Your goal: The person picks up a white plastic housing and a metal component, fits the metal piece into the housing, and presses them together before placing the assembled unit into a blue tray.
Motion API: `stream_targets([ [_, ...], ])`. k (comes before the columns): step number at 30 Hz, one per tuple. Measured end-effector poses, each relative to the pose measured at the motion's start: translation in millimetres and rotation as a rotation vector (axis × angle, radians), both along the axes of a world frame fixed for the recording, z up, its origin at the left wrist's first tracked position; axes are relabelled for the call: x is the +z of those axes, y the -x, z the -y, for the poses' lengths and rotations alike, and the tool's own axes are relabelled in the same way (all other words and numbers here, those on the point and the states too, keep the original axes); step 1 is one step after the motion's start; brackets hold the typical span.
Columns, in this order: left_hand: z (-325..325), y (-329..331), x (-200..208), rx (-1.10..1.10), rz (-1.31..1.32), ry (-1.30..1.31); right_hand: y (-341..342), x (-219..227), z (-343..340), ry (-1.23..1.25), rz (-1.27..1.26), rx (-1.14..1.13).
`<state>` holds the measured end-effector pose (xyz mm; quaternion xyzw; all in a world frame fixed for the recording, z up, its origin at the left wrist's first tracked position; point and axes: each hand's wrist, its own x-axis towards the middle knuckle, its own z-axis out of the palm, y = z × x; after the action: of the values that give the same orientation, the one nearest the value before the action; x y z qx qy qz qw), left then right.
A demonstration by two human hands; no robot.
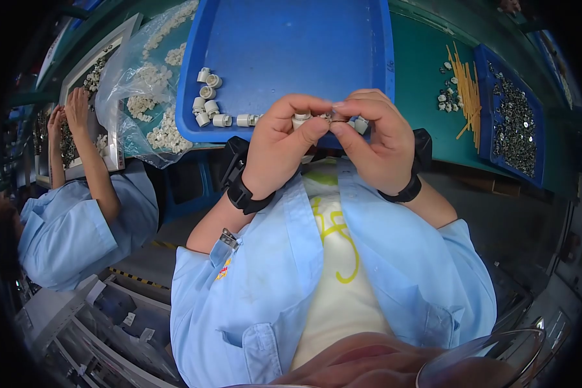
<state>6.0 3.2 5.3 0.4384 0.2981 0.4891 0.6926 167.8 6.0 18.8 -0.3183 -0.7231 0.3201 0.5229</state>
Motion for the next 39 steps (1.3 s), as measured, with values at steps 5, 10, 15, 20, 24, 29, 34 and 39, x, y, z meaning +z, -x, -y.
stream_targets([
  [5,-1.1,-1.1,2.7,0.031,0.116,0.043,-2.1,-0.3,-0.3,-0.053,0.031,-0.050],
  [10,0.0,-2.6,7.0,0.048,0.183,0.115,-0.9,-4.5,-2.6,-0.036,0.058,-0.077],
  [15,-0.4,0.6,5.1,0.037,0.070,0.055,-3.0,6.6,-6.7,-0.195,0.261,-0.152],
  [20,0.4,4.0,9.0,0.072,-0.244,-0.165,-9.6,8.6,-9.2,-0.214,0.400,-0.061],
  [24,-0.4,5.1,11.2,0.043,-0.352,-0.241,-10.9,12.6,-10.1,-0.178,0.447,0.008],
  [29,1.6,1.4,8.8,0.037,-0.162,-0.081,-10.9,11.6,-10.6,-0.206,0.389,0.022],
  [34,0.9,6.6,5.7,0.044,-0.109,-0.034,-6.6,5.7,-10.6,-0.198,0.295,-0.012],
  [39,0.8,3.9,4.6,0.010,-0.014,-0.016,-9.9,9.4,-8.7,-0.160,0.320,-0.001],
])
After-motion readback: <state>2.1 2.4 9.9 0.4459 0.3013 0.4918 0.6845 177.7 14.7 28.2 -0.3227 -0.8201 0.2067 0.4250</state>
